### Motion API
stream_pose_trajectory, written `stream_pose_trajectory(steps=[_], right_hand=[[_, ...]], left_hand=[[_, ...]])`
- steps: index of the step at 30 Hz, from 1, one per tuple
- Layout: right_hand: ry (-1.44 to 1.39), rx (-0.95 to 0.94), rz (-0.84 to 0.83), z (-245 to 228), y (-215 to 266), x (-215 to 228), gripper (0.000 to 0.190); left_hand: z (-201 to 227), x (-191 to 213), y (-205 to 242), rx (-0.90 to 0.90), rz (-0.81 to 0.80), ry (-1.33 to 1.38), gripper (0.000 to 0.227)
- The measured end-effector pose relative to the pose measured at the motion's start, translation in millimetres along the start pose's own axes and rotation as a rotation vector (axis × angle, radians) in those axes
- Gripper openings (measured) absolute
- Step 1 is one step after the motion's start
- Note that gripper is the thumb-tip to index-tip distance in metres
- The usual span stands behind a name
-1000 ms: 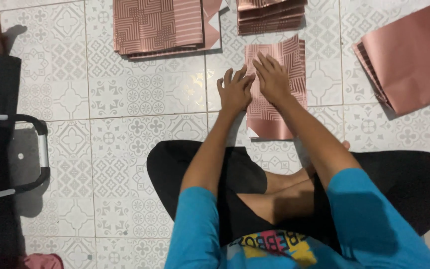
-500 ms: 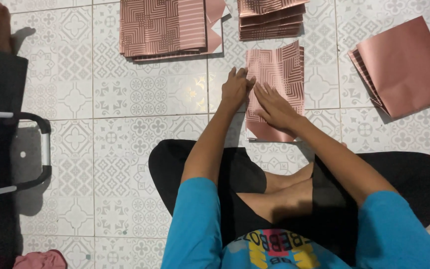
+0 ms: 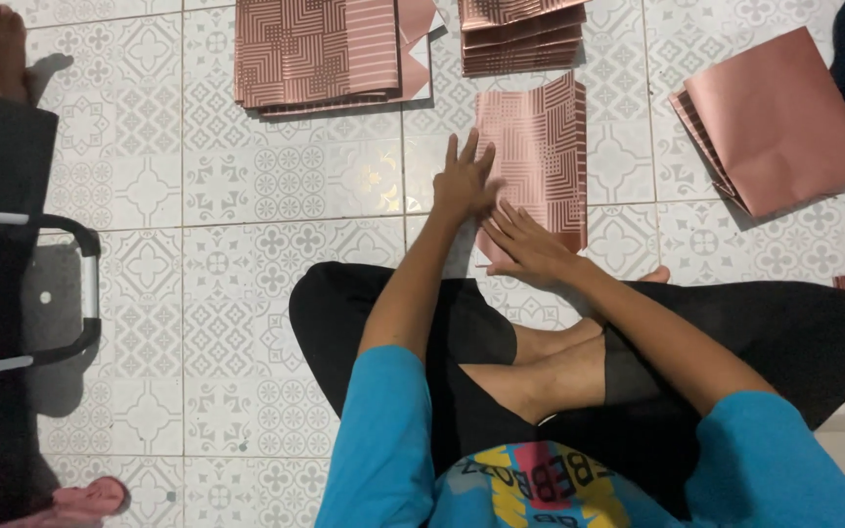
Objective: A person sitting on the floor folds and assembles patterned paper sheets into gift boxes.
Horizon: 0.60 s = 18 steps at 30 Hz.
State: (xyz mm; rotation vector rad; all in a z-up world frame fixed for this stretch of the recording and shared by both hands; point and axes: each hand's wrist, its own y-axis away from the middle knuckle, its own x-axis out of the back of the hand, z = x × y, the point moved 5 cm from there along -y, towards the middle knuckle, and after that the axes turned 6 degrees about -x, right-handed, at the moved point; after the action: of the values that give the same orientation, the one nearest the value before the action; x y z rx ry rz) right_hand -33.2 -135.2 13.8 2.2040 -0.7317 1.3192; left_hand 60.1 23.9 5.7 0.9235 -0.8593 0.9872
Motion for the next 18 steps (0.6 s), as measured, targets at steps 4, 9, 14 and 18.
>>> stream_pose_trajectory(steps=[4,9,14,18], right_hand=[[-0.271,-0.048,-0.012,2,3,14,0.088],[-1.447,-0.485,0.258,36,-2,6,0.041],[-1.136,-0.442,0.459,20,-7,24,0.037],[-0.047,-0.375,0.238,27,-5,32,0.06]], left_hand=[[16,-43,22,0.069,-0.045,-0.046,0.075],[26,-37,46,0.025,0.562,0.107,0.037],[59,-31,56,-0.096,0.314,-0.13,0.049],[56,-23,69,0.007,0.101,-0.216,0.055]])
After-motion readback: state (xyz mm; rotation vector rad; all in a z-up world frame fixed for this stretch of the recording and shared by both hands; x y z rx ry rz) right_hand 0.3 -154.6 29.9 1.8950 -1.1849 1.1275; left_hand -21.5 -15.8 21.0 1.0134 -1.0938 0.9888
